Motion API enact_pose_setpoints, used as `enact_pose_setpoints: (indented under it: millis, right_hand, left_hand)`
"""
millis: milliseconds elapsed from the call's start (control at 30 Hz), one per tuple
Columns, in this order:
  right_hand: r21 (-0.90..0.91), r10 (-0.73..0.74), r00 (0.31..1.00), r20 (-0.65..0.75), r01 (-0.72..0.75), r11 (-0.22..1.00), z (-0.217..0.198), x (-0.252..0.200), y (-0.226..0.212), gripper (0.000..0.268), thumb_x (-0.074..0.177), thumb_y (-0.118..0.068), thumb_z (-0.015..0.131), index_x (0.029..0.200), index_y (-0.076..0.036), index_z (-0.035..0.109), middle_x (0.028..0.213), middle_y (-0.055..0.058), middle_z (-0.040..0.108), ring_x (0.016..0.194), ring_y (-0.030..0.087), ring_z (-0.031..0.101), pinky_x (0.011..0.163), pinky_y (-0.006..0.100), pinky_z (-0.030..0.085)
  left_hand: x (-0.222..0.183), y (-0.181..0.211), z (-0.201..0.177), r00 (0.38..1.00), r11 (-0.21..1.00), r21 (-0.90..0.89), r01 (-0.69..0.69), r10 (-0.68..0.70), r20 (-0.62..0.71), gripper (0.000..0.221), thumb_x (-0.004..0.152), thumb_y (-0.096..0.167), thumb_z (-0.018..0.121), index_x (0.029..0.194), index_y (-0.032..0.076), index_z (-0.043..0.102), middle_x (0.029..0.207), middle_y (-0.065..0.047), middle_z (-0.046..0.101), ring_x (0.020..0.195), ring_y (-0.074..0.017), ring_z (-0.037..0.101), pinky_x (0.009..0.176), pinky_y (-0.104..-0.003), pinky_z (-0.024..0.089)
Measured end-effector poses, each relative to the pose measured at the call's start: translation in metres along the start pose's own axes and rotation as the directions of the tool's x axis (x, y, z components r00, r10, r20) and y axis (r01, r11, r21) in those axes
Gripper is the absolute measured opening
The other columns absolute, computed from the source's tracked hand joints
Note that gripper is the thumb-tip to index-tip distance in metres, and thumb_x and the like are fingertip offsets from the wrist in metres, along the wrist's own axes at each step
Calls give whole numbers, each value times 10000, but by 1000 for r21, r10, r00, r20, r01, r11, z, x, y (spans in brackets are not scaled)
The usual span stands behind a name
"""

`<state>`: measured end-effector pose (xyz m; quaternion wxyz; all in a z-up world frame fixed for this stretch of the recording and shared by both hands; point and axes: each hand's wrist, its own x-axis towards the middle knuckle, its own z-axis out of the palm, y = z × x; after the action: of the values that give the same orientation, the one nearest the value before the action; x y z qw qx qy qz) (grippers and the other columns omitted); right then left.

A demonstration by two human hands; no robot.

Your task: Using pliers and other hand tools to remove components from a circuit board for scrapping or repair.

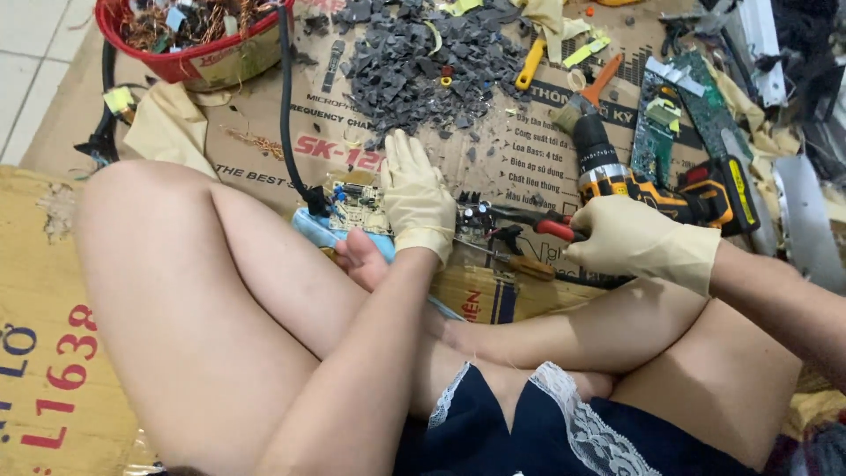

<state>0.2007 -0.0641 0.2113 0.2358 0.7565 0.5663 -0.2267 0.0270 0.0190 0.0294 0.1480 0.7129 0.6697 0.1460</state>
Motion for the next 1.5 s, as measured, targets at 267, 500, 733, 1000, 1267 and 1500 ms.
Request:
enact_pose_setpoints:
  millis: [267,500,733,1000,1267,1500]
  right_hand:
    - [-445,50,997,54,-21,895,-26,-3,-48,360,880,-367,653,1206,-269,772,1102,48,783,1187,263,683,985,462,497]
    - [-656,14,1000,16,0,755,-22,4,-75,263,865,-391,675,1088,-331,802,902,33,748,968,244,718,835,477,529]
    - [-472,-125,975,-186,24,882,-3,6,-54,547,650,-287,830,1078,-10,631,920,175,714,924,371,743,779,502,579]
    - [86,258,946,194,-279,956,32,14,-51,397,516,-176,677,889,-72,765,901,162,747,907,344,738,806,422,538]
    - [868,268,869,417,-468,166,25,0,-40,204,593,-61,654,766,35,605,685,134,491,614,240,507,560,335,387]
    - [797,-61,813,578,-580,-169,90,20,-9,391,576,-57,509,963,-46,566,692,0,401,568,145,329,533,326,294]
  left_hand:
    - [3,6,-4,990,996,-4,86,-85,115,620,1048,302,352,1597,46,219,1706,-178,4,1586,-313,-19,1267,-426,41]
    - [7,7,-6,978,994,-21,103,-97,183,621,1053,286,351,1608,63,184,1708,-161,-43,1588,-287,-43,1270,-417,3]
    - [6,8,-10,979,995,9,96,-96,182,675,1027,299,429,1609,53,189,1708,-175,-24,1588,-298,-23,1271,-424,0]
    - [2,11,-18,975,993,57,104,-113,189,652,1036,280,371,1614,60,164,1707,-177,-17,1587,-304,-16,1273,-440,-7]
    - [1,9,-19,975,993,81,85,-100,199,661,1030,284,333,1617,53,135,1703,-191,-27,1584,-320,-25,1269,-458,-27]
    - [1,8,-19,979,994,88,71,-87,186,673,1007,286,338,1606,41,152,1701,-187,7,1581,-312,30,1266,-453,13]
